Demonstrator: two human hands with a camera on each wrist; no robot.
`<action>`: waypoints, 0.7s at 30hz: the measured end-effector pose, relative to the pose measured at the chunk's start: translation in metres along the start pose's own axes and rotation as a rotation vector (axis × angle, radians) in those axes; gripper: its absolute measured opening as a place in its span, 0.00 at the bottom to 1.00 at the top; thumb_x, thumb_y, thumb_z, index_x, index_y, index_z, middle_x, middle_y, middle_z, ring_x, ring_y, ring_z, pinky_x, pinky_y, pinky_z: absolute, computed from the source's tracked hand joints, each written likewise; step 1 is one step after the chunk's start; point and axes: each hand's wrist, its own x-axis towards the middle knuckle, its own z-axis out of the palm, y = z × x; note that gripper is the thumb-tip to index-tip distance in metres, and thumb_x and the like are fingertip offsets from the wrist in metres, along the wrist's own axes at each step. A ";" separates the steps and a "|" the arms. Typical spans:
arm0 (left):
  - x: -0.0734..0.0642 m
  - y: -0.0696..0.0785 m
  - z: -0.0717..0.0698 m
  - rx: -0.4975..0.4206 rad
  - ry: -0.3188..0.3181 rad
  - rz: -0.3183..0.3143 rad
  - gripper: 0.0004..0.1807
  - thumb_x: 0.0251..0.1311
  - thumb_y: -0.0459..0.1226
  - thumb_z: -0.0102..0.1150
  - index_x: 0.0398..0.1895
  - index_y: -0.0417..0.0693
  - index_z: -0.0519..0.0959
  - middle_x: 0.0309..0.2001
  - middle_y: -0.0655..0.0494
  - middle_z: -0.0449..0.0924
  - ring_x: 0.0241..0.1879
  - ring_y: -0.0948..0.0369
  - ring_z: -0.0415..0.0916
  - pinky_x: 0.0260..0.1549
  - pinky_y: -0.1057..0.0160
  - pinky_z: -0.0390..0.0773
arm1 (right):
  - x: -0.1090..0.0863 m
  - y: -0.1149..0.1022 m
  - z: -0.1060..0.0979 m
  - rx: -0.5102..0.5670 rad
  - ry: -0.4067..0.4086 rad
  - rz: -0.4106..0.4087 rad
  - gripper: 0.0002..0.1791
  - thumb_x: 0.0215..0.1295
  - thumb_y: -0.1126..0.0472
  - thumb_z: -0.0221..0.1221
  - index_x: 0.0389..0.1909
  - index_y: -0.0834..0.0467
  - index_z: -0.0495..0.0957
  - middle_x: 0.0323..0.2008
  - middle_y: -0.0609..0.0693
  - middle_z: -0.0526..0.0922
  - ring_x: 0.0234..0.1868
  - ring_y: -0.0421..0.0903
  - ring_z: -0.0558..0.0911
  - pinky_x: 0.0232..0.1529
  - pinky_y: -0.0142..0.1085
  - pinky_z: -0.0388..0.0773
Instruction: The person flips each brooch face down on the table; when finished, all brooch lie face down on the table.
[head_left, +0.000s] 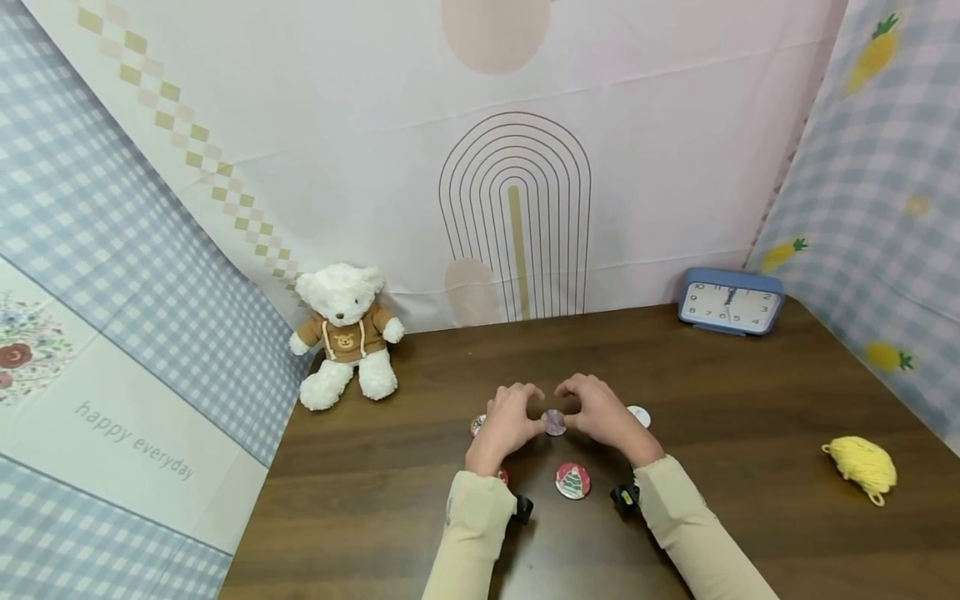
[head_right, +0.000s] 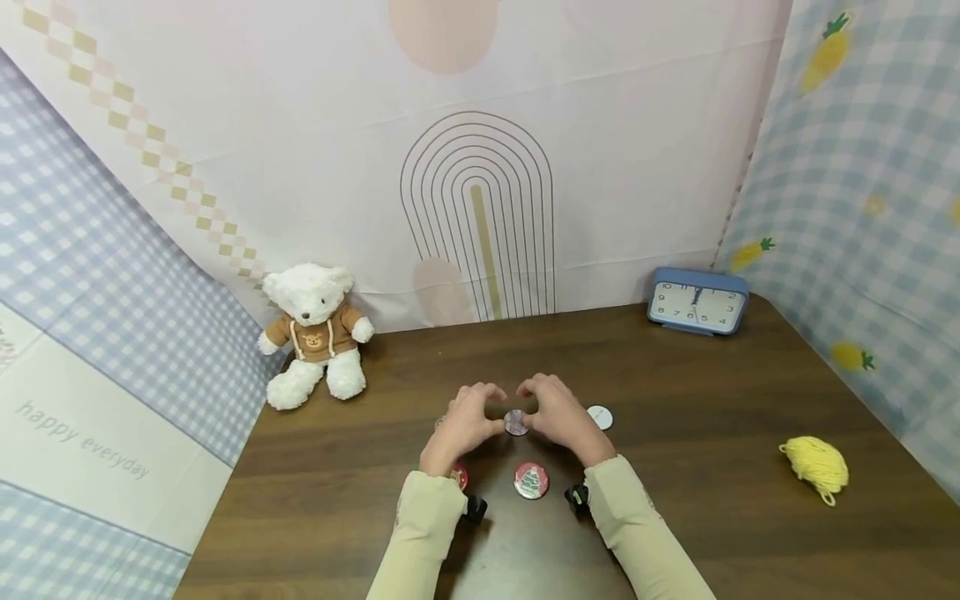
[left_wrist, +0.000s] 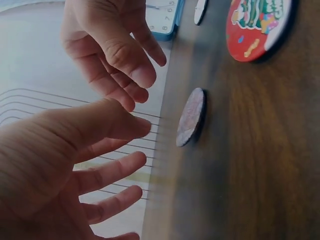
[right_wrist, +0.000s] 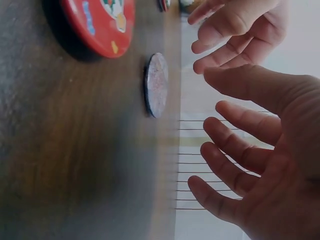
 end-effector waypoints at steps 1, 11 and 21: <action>-0.001 0.000 0.001 0.005 -0.008 -0.002 0.19 0.57 0.39 0.72 0.52 0.47 0.82 0.52 0.50 0.80 0.57 0.45 0.70 0.51 0.41 0.68 | 0.000 0.000 0.001 -0.013 -0.011 -0.001 0.18 0.56 0.69 0.71 0.47 0.67 0.82 0.45 0.57 0.82 0.49 0.60 0.78 0.51 0.56 0.74; -0.003 -0.002 0.011 0.053 -0.032 0.002 0.18 0.53 0.37 0.76 0.49 0.51 0.85 0.50 0.53 0.80 0.56 0.44 0.69 0.54 0.37 0.63 | -0.001 -0.001 0.007 -0.081 -0.060 -0.004 0.18 0.44 0.71 0.73 0.40 0.64 0.84 0.37 0.53 0.80 0.41 0.53 0.75 0.44 0.49 0.74; -0.002 -0.003 0.017 0.066 -0.023 -0.005 0.17 0.51 0.35 0.77 0.46 0.51 0.87 0.48 0.53 0.83 0.53 0.45 0.71 0.56 0.35 0.60 | -0.001 0.001 0.012 -0.100 -0.123 0.042 0.19 0.49 0.68 0.75 0.44 0.65 0.84 0.39 0.54 0.79 0.42 0.53 0.74 0.46 0.51 0.74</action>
